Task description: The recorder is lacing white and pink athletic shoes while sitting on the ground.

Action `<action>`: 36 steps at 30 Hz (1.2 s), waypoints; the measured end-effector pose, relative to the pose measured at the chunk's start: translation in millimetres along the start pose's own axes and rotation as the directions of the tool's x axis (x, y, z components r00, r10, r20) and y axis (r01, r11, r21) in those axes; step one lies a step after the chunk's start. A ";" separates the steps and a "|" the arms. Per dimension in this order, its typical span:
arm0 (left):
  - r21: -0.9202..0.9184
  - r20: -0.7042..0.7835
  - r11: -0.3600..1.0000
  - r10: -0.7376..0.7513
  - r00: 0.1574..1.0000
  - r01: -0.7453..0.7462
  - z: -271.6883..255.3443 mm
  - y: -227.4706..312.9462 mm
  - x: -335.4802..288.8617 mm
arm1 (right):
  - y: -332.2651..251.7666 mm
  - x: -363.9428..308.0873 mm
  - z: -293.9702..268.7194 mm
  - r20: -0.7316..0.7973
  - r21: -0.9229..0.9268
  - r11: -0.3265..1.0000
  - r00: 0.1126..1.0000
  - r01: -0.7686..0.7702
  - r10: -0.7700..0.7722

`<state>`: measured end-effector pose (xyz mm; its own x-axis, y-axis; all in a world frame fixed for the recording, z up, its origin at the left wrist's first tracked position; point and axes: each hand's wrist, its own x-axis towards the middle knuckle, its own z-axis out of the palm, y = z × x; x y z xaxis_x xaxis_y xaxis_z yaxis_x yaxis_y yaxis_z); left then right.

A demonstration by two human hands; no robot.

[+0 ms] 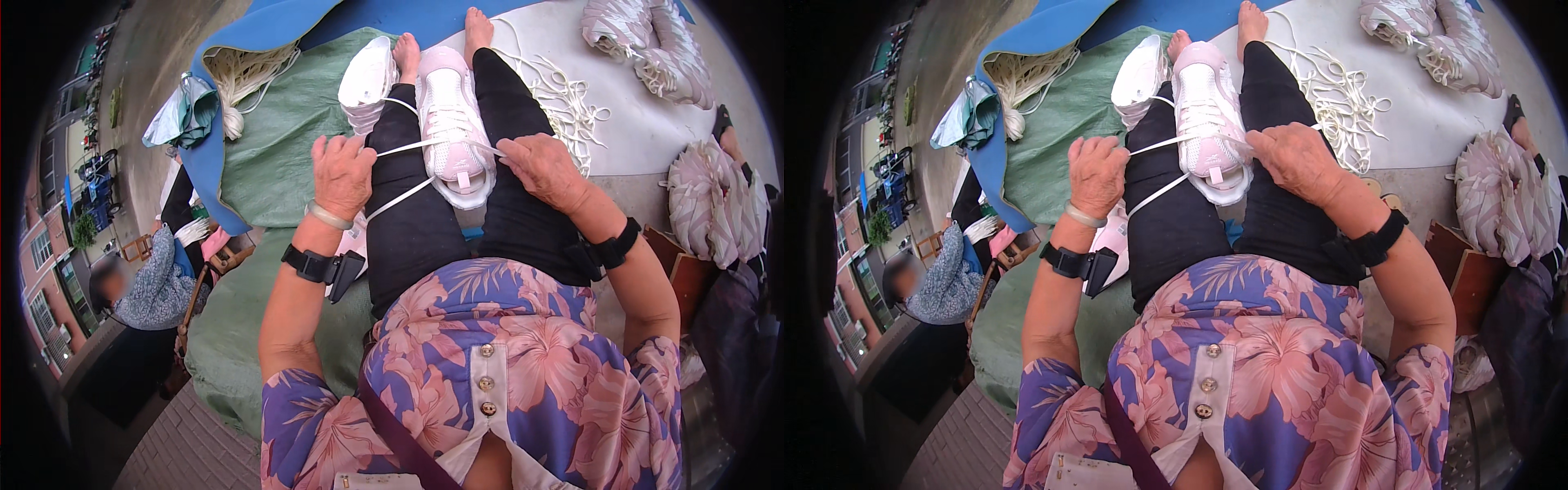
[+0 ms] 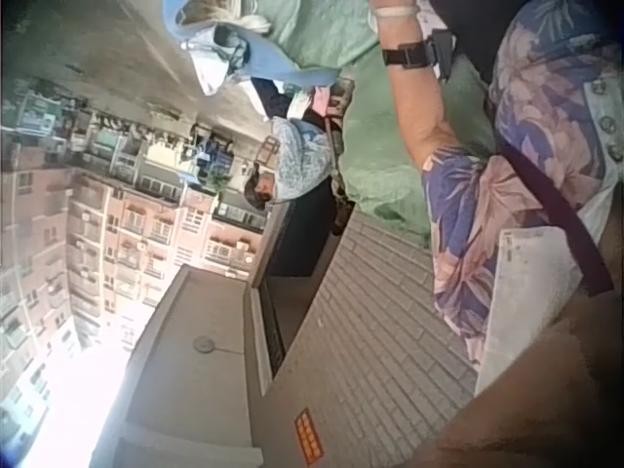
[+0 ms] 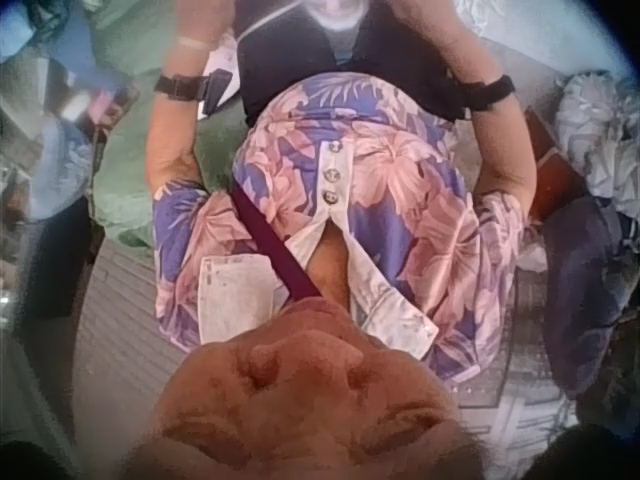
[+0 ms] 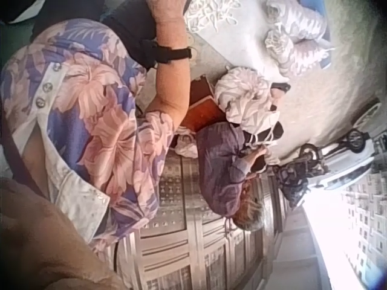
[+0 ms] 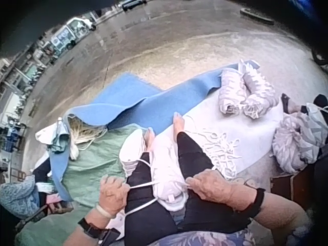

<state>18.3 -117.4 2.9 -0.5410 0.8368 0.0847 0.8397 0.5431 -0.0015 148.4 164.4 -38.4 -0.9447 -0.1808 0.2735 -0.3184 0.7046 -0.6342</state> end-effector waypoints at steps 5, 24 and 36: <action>0.004 -0.011 0.999 0.041 0.999 -0.041 -4.6 3.0 3.8 | 10.7 -9.2 -8.2 0.114 -0.268 0.963 0.991 -0.040 0.073; 0.266 0.025 0.900 -0.364 0.931 0.345 -38.2 -134.3 -141.3 | 137.4 -156.0 -125.6 -0.085 -0.602 0.732 0.937 -0.319 0.339; -0.470 0.644 0.166 -0.607 0.466 0.867 -10.1 -45.6 -66.5 | 24.3 -39.4 -38.7 0.374 0.689 -0.043 0.304 -0.723 0.876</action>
<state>16.5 -198.5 7.4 -0.7918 0.1056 -0.6016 -0.3073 0.7823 0.5418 181.0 215.2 -36.6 -0.5955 0.3058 -0.7429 0.6433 -0.3723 -0.6690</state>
